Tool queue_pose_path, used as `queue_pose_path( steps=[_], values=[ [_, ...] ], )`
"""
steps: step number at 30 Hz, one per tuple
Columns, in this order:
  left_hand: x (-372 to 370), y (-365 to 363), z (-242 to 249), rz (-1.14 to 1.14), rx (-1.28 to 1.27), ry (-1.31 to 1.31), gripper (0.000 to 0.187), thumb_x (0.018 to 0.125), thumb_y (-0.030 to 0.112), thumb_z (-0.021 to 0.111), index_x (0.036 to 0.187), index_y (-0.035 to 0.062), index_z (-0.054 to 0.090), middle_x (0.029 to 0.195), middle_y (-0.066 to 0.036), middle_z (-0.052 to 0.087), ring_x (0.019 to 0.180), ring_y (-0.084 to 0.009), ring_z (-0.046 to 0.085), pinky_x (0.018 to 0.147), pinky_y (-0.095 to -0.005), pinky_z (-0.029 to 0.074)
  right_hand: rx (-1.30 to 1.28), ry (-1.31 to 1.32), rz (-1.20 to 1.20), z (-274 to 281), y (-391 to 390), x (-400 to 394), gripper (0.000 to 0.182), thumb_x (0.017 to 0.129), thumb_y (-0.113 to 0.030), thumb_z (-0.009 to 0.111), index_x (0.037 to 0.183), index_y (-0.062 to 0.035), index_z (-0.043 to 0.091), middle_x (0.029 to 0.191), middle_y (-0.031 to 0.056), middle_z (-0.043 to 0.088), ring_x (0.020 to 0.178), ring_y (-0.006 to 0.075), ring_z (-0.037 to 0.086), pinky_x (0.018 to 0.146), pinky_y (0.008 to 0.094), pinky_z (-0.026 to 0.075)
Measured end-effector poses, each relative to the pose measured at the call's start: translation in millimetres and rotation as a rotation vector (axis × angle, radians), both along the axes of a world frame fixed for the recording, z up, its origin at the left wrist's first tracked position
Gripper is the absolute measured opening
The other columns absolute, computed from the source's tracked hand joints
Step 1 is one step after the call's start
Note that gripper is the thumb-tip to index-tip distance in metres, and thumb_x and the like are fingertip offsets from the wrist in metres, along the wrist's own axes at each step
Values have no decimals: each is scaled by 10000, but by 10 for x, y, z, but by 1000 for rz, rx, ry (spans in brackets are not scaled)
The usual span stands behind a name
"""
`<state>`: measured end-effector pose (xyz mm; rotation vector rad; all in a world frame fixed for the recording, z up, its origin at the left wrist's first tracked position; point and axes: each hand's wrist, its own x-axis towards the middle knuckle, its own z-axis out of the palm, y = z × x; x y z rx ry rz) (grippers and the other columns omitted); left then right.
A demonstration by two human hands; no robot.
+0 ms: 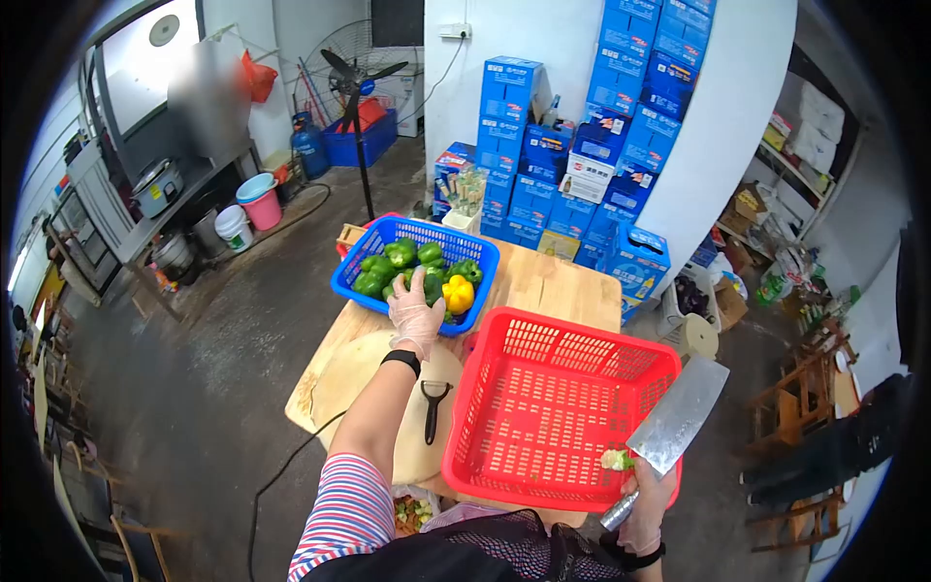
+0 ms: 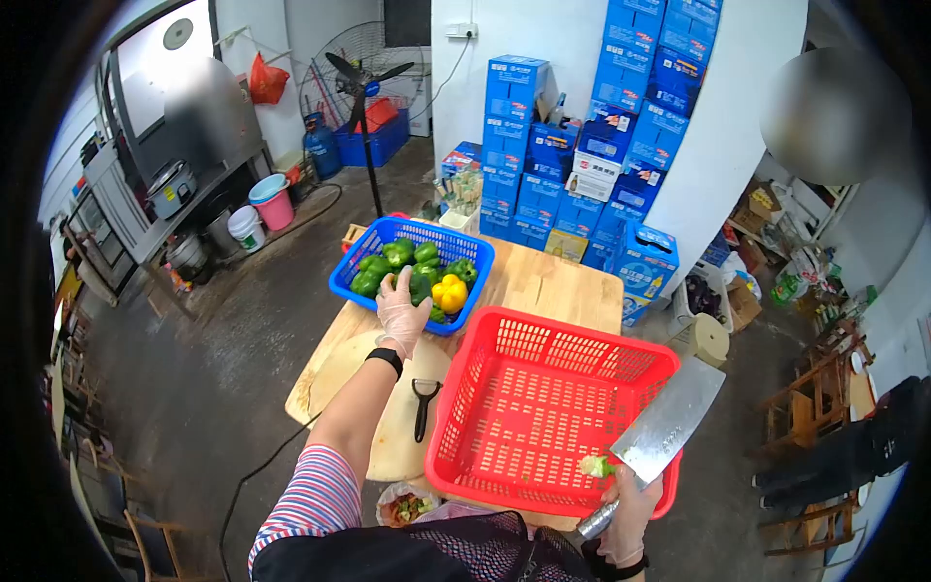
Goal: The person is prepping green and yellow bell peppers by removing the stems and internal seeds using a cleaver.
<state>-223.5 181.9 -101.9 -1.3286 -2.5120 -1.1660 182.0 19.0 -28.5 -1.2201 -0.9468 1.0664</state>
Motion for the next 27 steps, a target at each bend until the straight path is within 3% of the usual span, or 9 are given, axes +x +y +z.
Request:
queue_pose_path(
  steps=[1, 7, 13, 17, 19, 20, 21, 25, 27],
  values=[
    [6, 161, -25, -20, -366, 126, 739, 719, 326, 692, 1384, 221, 388, 1475, -178, 222, 1299, -401, 299, 1012, -519, 329, 13, 3, -37, 18, 1, -15, 241, 842, -45, 580, 1055, 3, 479, 698, 24, 518, 442, 79, 445, 412, 218, 396],
    [9, 385, -264, -249, -771, 62, 843, 826, 631, 439, 1483, 183, 157, 1539, -172, 15, 1410, -392, 10, 1104, -574, 63, -72, -33, -130, -42, -95, -13, 245, 840, -44, 558, 1065, -8, 470, 730, 27, 532, 441, 73, 449, 398, 209, 382],
    [-144, 350, -268, -279, -771, 28, 878, 787, 684, 445, 1485, 236, 156, 1539, -169, 48, 1412, -386, 23, 1091, -600, 61, -52, -16, -118, 35, -77, -87, 254, 829, -56, 579, 1056, -12, 474, 733, 23, 534, 449, 68, 454, 397, 204, 376],
    [79, 123, -195, -275, -459, 1, 1002, 696, 560, 650, 1479, 176, 157, 1510, -224, 121, 1384, -434, 107, 1058, -645, 114, -7, 13, -32, 93, 13, -203, 294, 811, -90, 633, 1049, -1, 484, 747, 24, 539, 469, 68, 461, 417, 208, 384],
    [467, -205, -103, -431, -62, -45, 789, 723, 404, 699, 1371, 101, 367, 1348, -236, 409, 1247, -399, 390, 1010, -566, 301, -38, 27, 21, 39, 73, -233, 286, 811, -68, 636, 1042, -5, 481, 743, 21, 540, 470, 67, 461, 422, 205, 389],
    [748, -547, 333, -733, 208, -200, 629, 723, 312, 719, 1251, 61, 487, 1196, -211, 536, 1096, -361, 516, 940, -487, 398, -46, 10, 68, 42, 101, -280, 282, 812, -51, 632, 1044, -6, 478, 751, 21, 544, 475, 66, 464, 425, 203, 392],
    [1041, -844, 304, -732, 353, -96, 560, 719, 287, 726, 1183, 36, 537, 1117, -193, 572, 1025, -352, 547, 899, -446, 429, -60, -8, 119, 24, 116, -311, 280, 812, -34, 627, 1046, -7, 474, 759, 22, 547, 480, 65, 467, 427, 202, 395],
    [1740, -1772, 770, -1001, 177, -71, 539, 694, 259, 762, 1139, 20, 574, 1095, -162, 569, 1011, -306, 558, 868, -411, 457, -64, 5, 316, -87, 123, -476, 268, 818, 5, 615, 1038, -13, 463, 756, 21, 550, 506, 67, 496, 444, 199, 418],
    [1896, -1915, 639, -911, 198, 10, 490, 675, 208, 754, 1096, 14, 594, 1019, -149, 590, 917, -293, 594, 775, -399, 487, -80, 0, 438, -140, 95, -524, 251, 829, -14, 625, 1037, -17, 484, 766, 20, 565, 526, 64, 517, 451, 197, 429]
  ],
)
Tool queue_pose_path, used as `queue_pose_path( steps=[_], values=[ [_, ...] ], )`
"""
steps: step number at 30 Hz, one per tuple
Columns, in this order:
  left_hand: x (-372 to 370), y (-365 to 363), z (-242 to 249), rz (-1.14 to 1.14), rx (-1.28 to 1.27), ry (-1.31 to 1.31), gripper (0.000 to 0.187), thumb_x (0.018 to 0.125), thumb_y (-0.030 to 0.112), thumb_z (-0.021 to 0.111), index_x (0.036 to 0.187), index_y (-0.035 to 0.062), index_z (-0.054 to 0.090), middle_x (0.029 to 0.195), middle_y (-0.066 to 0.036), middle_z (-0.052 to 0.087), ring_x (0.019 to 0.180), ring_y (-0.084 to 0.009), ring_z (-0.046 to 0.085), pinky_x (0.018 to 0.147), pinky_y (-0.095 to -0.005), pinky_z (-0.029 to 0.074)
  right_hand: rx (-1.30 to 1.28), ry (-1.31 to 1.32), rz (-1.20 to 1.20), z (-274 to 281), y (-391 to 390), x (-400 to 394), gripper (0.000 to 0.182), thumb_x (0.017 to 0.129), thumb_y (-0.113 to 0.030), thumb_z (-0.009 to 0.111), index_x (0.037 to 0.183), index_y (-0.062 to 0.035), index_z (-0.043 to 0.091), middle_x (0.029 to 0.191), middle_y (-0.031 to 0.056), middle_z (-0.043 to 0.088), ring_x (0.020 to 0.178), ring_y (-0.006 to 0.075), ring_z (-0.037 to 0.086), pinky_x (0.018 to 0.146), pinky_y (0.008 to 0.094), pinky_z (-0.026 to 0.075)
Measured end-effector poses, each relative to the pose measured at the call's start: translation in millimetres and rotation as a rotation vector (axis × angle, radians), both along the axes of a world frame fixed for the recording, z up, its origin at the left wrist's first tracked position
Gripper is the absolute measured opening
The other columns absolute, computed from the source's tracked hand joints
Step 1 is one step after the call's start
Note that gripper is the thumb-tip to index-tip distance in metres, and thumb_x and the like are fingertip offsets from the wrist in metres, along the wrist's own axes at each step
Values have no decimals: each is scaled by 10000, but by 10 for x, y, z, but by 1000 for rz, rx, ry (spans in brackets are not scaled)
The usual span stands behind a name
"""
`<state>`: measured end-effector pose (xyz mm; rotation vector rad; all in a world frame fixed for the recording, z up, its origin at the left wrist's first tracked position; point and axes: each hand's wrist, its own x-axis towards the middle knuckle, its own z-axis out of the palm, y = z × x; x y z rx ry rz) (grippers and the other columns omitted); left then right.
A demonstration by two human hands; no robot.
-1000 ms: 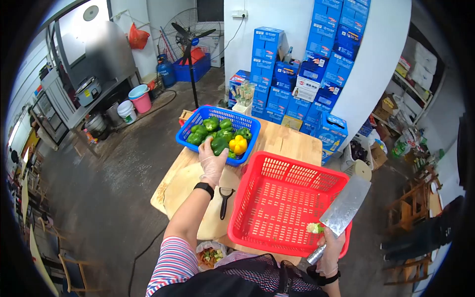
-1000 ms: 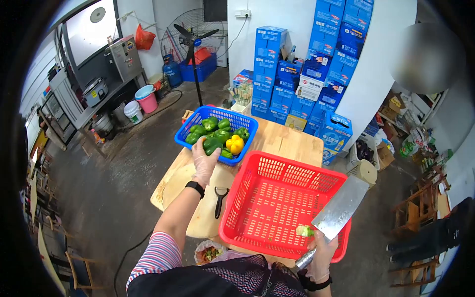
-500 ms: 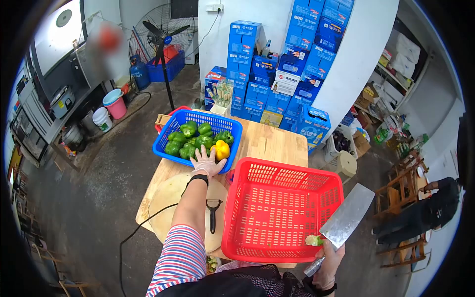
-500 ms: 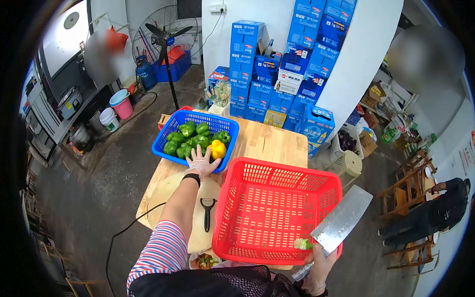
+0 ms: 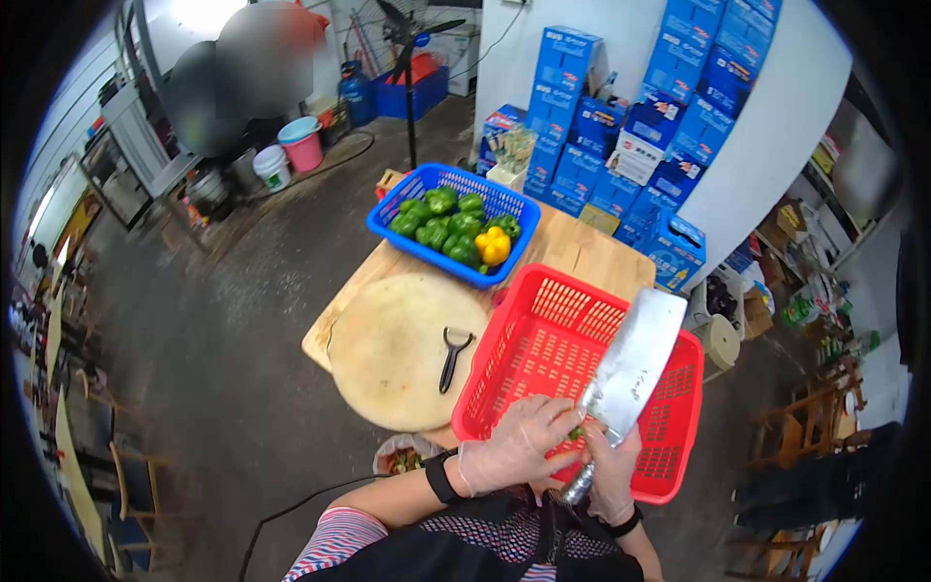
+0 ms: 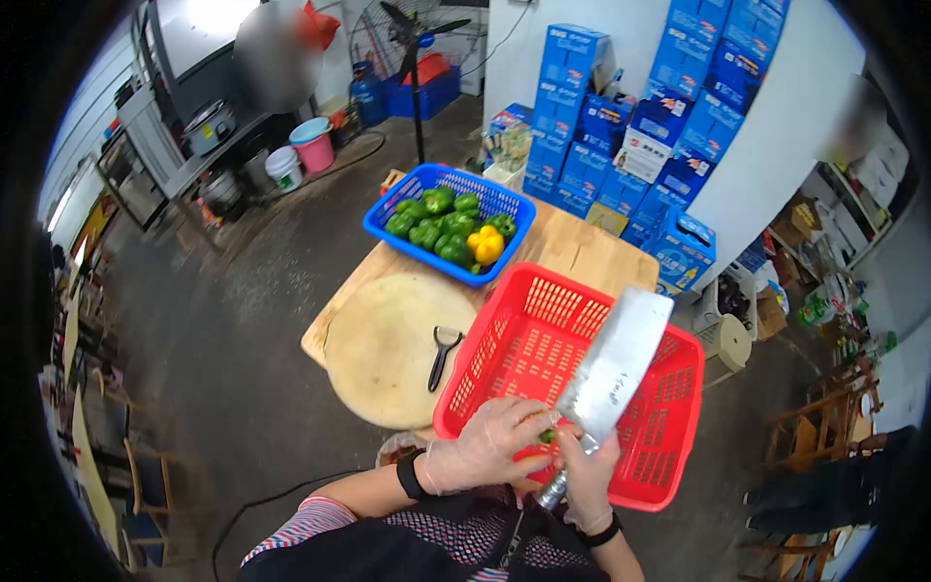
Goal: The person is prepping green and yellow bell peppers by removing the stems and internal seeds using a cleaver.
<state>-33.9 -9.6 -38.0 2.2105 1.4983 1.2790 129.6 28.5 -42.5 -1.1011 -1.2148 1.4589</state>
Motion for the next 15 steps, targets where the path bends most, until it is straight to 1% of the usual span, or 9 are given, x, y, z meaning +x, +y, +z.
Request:
queue_pose_path(
  steps=[3, 6, 7, 8, 10, 12, 13, 14, 15],
  values=[
    [95, -132, -128, 97, -8, -55, 350, 702, 98, 703, 1026, 13, 601, 883, -129, 612, 772, -294, 621, 664, -375, 510, 8, 80, 168, 1, -60, -91, 257, 831, -49, 652, 1031, -20, 494, 770, 15, 569, 530, 58, 521, 455, 195, 432],
    [63, -401, -43, 128, -90, -52, 315, 706, 83, 696, 1001, 25, 601, 853, -131, 607, 769, -298, 619, 666, -380, 511, -14, 9, 280, -2, -118, -140, 257, 834, -62, 657, 1031, -23, 495, 760, 11, 565, 519, 59, 516, 454, 195, 427],
    [42, -511, -65, 208, -81, -73, 316, 725, 84, 687, 1029, 43, 606, 838, -134, 606, 770, -297, 618, 662, -377, 506, 4, 45, 326, -62, -125, -132, 261, 838, -72, 658, 1036, -28, 493, 748, 5, 558, 506, 57, 510, 447, 195, 418],
    [7, -631, -97, 281, -126, -116, 273, 749, 118, 673, 1005, 36, 621, 820, -138, 604, 764, -313, 610, 662, -383, 506, -16, 40, 350, -71, -128, -127, 261, 838, -72, 658, 1036, -28, 493, 748, 5, 558, 506, 57, 510, 447, 195, 418],
    [-76, -945, -176, 468, -158, -214, 237, 756, 136, 681, 966, 30, 647, 862, -144, 617, 776, -315, 616, 679, -354, 507, 22, 53, 355, -88, -118, -112, 264, 848, -89, 650, 1045, -29, 485, 749, 20, 577, 491, 57, 501, 436, 198, 410],
    [-170, -1323, -398, 603, -383, -375, 209, 760, 160, 686, 916, 22, 666, 878, -157, 635, 796, -311, 632, 711, -346, 505, -18, 12, 379, -77, -115, -26, 247, 865, -104, 630, 1043, -27, 477, 763, 46, 601, 479, 60, 493, 427, 201, 406],
    [-228, -1513, -572, 706, -462, -374, 232, 753, 170, 694, 930, 23, 673, 882, -165, 646, 807, -298, 641, 730, -341, 502, -16, 26, 353, -102, -73, 15, 228, 872, -103, 616, 1037, -28, 476, 769, 58, 610, 473, 63, 490, 424, 202, 405],
    [-242, -1742, -809, 809, -542, -374, 255, 745, 181, 703, 944, 24, 679, 886, -173, 657, 819, -285, 651, 749, -337, 500, -14, 40, 328, -111, -41, 49, 210, 880, -102, 602, 1030, -28, 475, 775, 69, 618, 467, 66, 487, 421, 203, 404],
    [-265, -1980, -1189, 920, -666, -532, 279, 746, 190, 701, 969, 23, 679, 884, -174, 664, 830, -277, 654, 763, -337, 498, -26, 9, 292, -105, -31, 79, 183, 889, -86, 576, 1025, -24, 471, 759, 62, 602, 460, 69, 480, 413, 204, 400]
  ],
)
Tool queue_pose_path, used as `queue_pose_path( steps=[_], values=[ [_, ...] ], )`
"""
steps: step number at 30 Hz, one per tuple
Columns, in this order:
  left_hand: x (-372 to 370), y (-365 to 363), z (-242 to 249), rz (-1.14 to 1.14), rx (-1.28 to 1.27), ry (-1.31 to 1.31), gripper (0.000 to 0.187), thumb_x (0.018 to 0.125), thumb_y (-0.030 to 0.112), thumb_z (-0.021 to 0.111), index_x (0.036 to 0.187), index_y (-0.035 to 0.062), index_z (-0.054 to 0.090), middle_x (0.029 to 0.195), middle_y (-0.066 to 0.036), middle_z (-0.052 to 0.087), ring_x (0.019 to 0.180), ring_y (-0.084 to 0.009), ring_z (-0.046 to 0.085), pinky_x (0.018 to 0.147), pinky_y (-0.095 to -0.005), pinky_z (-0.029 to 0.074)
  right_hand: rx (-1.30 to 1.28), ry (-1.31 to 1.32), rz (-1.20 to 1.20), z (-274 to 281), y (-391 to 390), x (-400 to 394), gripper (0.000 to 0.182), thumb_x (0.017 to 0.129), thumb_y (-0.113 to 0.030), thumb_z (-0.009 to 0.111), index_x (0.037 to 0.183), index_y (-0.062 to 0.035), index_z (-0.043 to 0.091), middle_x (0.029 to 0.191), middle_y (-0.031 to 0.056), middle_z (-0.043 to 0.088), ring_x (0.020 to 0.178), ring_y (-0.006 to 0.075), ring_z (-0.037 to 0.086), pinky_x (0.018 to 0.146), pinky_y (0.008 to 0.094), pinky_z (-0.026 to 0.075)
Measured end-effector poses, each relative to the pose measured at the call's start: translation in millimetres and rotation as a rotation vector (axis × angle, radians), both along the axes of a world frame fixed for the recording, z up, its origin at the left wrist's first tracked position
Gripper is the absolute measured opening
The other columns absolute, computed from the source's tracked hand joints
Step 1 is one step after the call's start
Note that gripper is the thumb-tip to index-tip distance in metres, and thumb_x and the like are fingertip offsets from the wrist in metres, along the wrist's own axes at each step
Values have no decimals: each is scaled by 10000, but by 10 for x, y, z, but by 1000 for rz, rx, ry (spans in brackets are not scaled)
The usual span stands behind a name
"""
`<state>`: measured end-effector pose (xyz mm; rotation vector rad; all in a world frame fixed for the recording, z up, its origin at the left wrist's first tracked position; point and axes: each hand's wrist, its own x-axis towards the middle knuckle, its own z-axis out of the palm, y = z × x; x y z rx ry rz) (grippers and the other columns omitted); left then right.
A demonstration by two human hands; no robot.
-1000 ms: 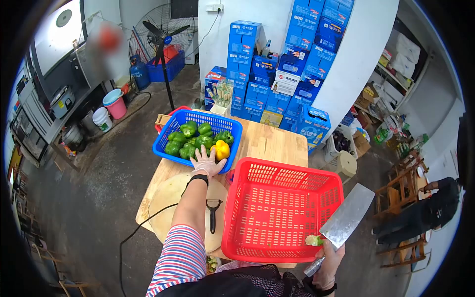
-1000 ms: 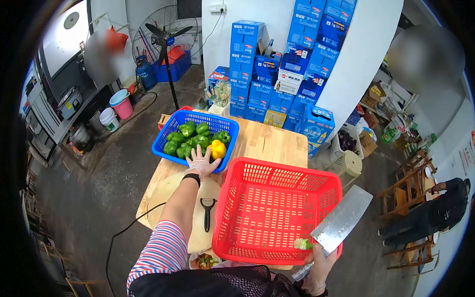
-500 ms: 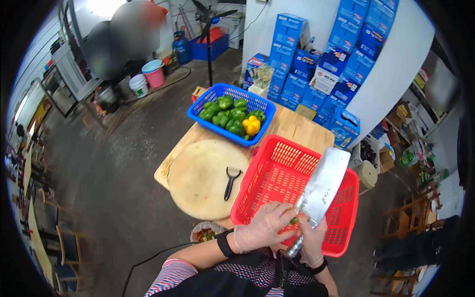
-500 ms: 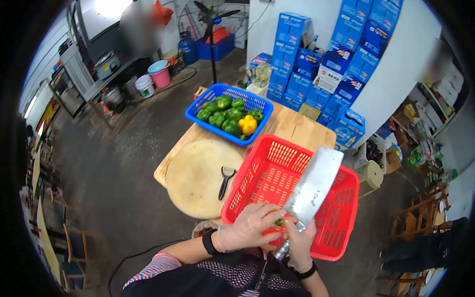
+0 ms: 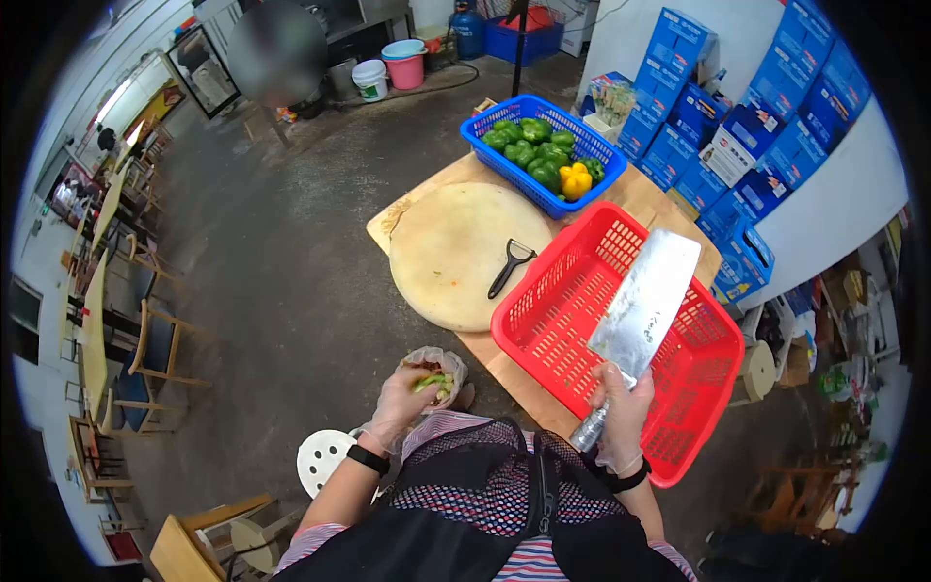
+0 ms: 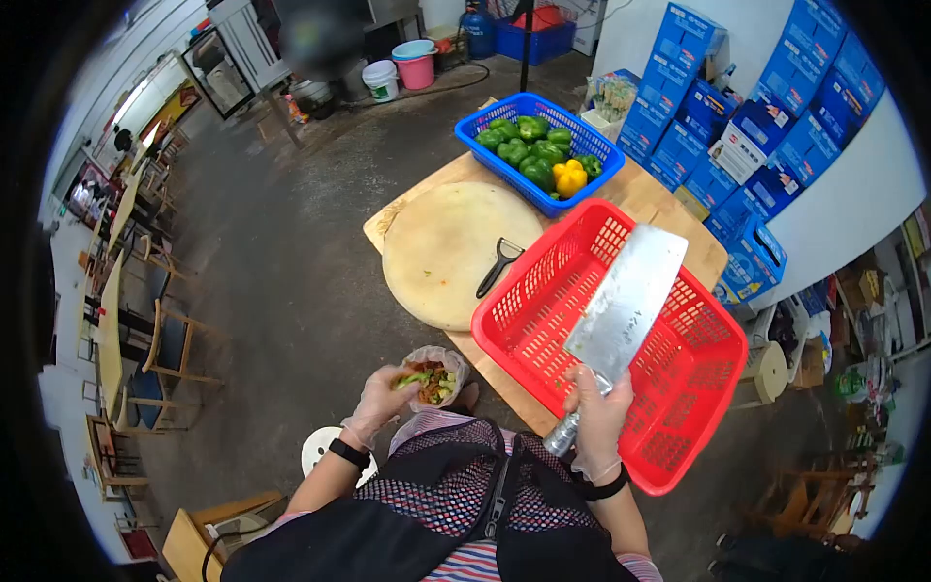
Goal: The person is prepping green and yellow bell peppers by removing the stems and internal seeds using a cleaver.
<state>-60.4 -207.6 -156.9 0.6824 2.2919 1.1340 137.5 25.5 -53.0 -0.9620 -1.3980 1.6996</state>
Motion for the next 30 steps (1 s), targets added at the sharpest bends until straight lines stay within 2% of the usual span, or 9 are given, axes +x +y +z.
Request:
queue_pose_path(
  steps=[2, 4, 8, 11, 13, 15, 17, 23, 30],
  values=[
    [44, -266, -546, 142, -76, -153, 304, 748, 199, 699, 994, 23, 679, 883, -175, 672, 842, -269, 658, 777, -338, 497, -11, 21, -12, -60, 35, 75, 182, 890, -81, 570, 1028, -20, 468, 750, 60, 591, 458, 70, 478, 410, 205, 399],
    [81, -378, -810, 363, -210, -258, 272, 788, 178, 710, 986, -6, 677, 806, -91, 675, 732, -125, 609, 638, -286, 493, -54, 30, -57, -80, 35, 129, 185, 891, -73, 559, 1034, -11, 460, 729, 55, 560, 453, 73, 470, 405, 206, 395],
    [-37, -418, -1300, 392, -226, -261, 411, 787, 197, 718, 1130, -7, 618, 852, -101, 670, 737, -143, 615, 638, -287, 498, -76, 32, -68, -139, 33, 283, 182, 892, -72, 556, 1034, -12, 459, 732, 56, 554, 452, 74, 462, 406, 204, 389],
    [-169, -340, -1468, 300, -191, -249, 614, 772, 211, 730, 1298, 13, 482, 1064, -153, 630, 876, -196, 621, 664, -314, 513, -53, 19, -110, -131, 23, 368, 181, 893, -68, 551, 1039, -12, 459, 731, 55, 553, 450, 74, 460, 404, 202, 386],
    [-187, -176, -1387, 412, -270, -56, 749, 761, 247, 738, 1380, 39, 371, 1287, -197, 497, 1040, -265, 571, 755, -352, 507, -52, 33, -149, -82, 9, 418, 176, 893, -66, 548, 1036, -13, 459, 729, 54, 552, 450, 73, 459, 404, 201, 385],
    [-234, -15, -1208, 399, -261, -3, 713, 749, 247, 729, 1350, 40, 405, 1334, -205, 443, 1127, -307, 513, 856, -380, 472, -55, 44, -187, -72, 0, 471, 171, 893, -63, 546, 1033, -14, 459, 727, 53, 551, 450, 72, 458, 403, 201, 384],
    [-267, 166, -948, 404, -41, 157, 651, 732, 247, 701, 1282, 9, 447, 1207, -220, 503, 1146, -351, 485, 945, -402, 411, -55, 61, -246, -89, -2, 519, 152, 893, -65, 548, 1011, -18, 465, 719, 49, 546, 447, 71, 454, 401, 199, 380],
    [-545, 939, -543, 178, 211, 303, 439, 757, 239, 660, 1112, -1, 565, 1037, -179, 598, 958, -324, 590, 862, -389, 465, -89, 83, -350, -107, -15, 637, 96, 899, -78, 515, 971, -28, 475, 704, 42, 538, 456, 79, 461, 412, 216, 395],
    [-926, 1924, -461, -193, -249, 177, 517, 758, 391, 694, 1078, -1, 585, 1012, -215, 620, 992, -347, 591, 859, -409, 469, -140, 74, -410, -14, -66, 666, 69, 873, -53, 495, 933, -25, 474, 683, 46, 536, 456, 86, 467, 420, 222, 400]
  ],
)
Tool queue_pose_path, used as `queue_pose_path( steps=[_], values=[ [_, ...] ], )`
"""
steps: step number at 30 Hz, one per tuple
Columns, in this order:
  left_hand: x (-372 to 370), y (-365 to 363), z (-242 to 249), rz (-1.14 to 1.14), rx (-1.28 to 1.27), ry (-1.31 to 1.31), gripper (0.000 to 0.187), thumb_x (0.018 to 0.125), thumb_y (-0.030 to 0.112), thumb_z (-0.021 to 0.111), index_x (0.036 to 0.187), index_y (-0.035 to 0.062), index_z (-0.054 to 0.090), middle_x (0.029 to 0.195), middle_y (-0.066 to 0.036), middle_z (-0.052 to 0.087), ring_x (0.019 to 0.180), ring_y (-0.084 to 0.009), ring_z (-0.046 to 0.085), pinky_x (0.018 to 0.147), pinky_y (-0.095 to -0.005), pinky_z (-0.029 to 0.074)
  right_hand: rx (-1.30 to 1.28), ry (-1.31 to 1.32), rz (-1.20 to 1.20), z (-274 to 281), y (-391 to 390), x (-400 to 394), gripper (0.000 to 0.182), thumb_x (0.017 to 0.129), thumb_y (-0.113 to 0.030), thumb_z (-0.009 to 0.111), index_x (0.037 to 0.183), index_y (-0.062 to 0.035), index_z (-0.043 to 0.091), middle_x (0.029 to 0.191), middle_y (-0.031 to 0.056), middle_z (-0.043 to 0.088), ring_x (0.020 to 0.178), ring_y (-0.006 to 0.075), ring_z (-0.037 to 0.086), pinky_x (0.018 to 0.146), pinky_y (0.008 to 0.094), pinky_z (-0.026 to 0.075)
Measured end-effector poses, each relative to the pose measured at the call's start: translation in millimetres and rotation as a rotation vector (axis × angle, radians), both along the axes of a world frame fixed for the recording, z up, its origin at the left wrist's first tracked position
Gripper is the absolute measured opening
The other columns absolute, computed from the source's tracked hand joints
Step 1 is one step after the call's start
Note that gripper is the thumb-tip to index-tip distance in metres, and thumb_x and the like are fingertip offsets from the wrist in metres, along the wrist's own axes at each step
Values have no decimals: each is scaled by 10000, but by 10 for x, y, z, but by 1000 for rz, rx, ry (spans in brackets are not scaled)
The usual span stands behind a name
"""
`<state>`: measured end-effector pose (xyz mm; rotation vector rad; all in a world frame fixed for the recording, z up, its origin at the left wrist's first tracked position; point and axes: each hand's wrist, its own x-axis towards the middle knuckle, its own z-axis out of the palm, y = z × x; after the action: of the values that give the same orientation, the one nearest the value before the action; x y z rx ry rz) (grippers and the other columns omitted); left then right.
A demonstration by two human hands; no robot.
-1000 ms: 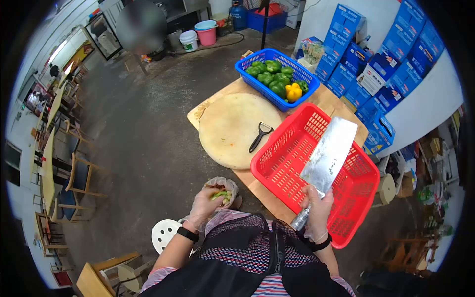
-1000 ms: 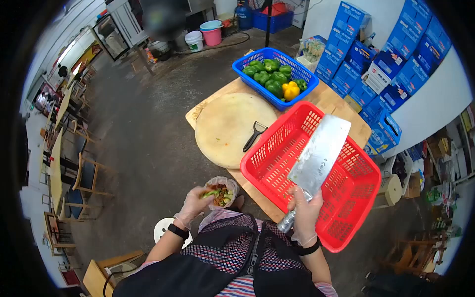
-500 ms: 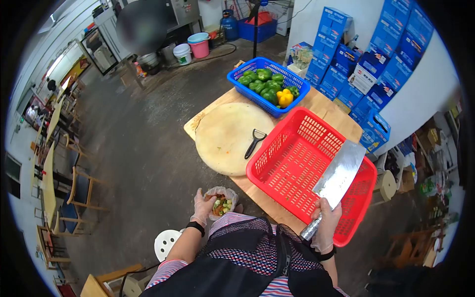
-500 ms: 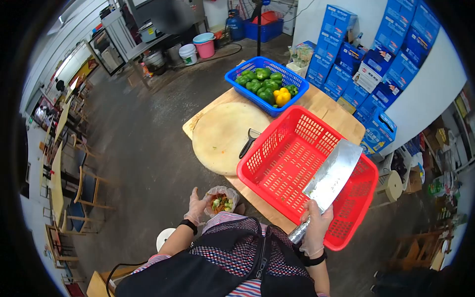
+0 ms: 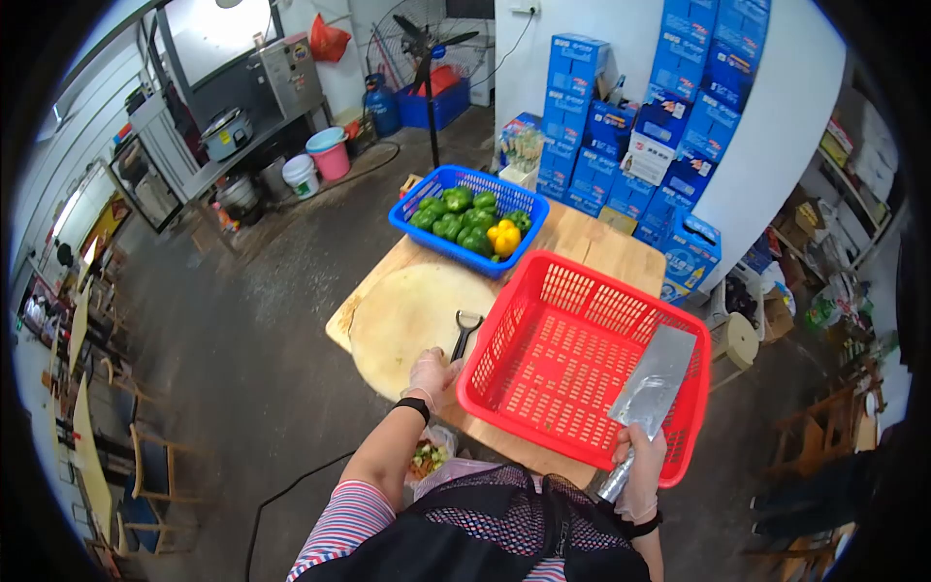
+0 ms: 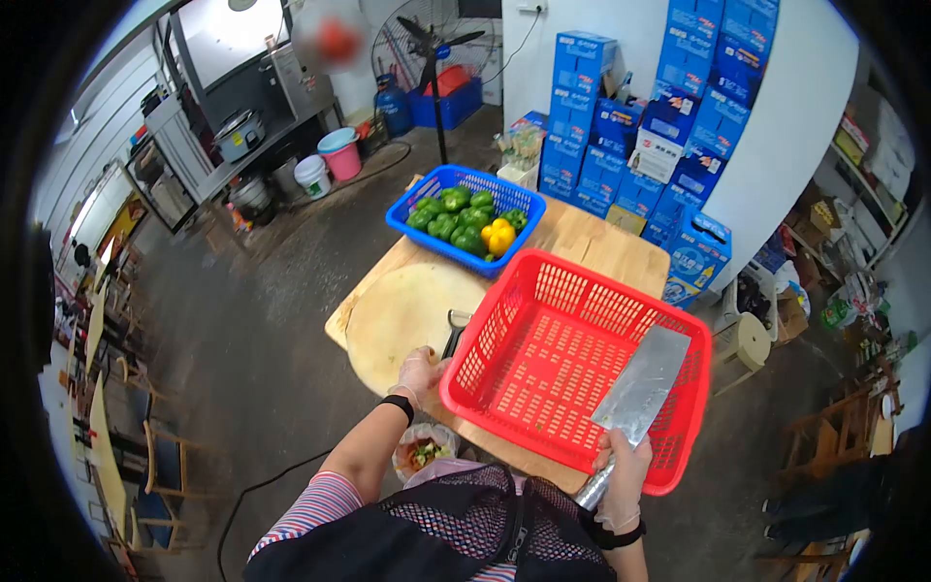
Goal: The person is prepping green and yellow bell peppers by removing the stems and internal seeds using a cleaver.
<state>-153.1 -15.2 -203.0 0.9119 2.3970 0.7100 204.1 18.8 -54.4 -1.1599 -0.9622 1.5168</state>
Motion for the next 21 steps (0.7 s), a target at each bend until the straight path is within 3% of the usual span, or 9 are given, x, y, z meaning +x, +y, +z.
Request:
queue_pose_path(
  steps=[4, 11, 13, 15, 16, 18, 21],
  values=[
    [-30, 220, 34, -86, -80, 157, 417, 754, 361, 680, 965, 11, 595, 981, -220, 630, 938, -353, 615, 821, -421, 489, -15, -43, 15, -3, -12, 29, 116, 862, -68, 512, 956, -9, 478, 682, 50, 539, 446, 91, 469, 412, 230, 407],
    [-85, 251, 109, -65, -145, 43, 354, 701, 291, 634, 909, 4, 640, 939, -226, 650, 936, -352, 629, 810, -407, 501, -58, -6, 81, 26, 13, -106, 138, 852, -81, 525, 967, -10, 494, 678, 43, 537, 464, 91, 480, 424, 225, 420],
    [-200, 162, -82, -128, -109, 58, 376, 675, 294, 636, 889, -14, 645, 907, -235, 653, 849, -356, 648, 766, -399, 512, -67, 6, 112, 66, 45, -181, 138, 854, -81, 523, 971, -12, 497, 679, 40, 536, 480, 90, 485, 436, 221, 422],
    [-213, 17, -59, -95, 25, -209, 342, 700, 283, 633, 857, -21, 634, 801, -195, 659, 662, -295, 654, 632, -370, 523, -96, 75, 235, 149, 86, -324, 143, 865, -85, 514, 989, -15, 501, 689, 37, 535, 510, 87, 487, 462, 216, 424],
    [-190, -52, -43, -95, 24, -213, 342, 700, 283, 633, 857, -21, 634, 801, -195, 659, 662, -295, 654, 632, -370, 523, -124, 97, 300, 176, 111, -386, 158, 899, -72, 494, 1050, -30, 476, 696, 33, 534, 493, 80, 469, 465, 226, 422],
    [-153, -219, 47, 166, 179, -556, 255, 762, 237, 613, 848, -3, 613, 690, -118, 623, 505, -193, 581, 486, -319, 477, -157, 99, 394, 288, 162, -601, 153, 902, -82, 493, 1045, -30, 477, 699, 31, 531, 499, 78, 464, 469, 225, 412],
    [-48, -536, 348, 373, 354, -728, 179, 817, 189, 575, 875, 20, 585, 610, -51, 560, 466, -126, 517, 422, -279, 421, -199, 113, 584, 348, 260, -960, 147, 898, -125, 503, 1008, -27, 503, 727, 26, 533, 521, 77, 471, 469, 208, 408]
  ],
)
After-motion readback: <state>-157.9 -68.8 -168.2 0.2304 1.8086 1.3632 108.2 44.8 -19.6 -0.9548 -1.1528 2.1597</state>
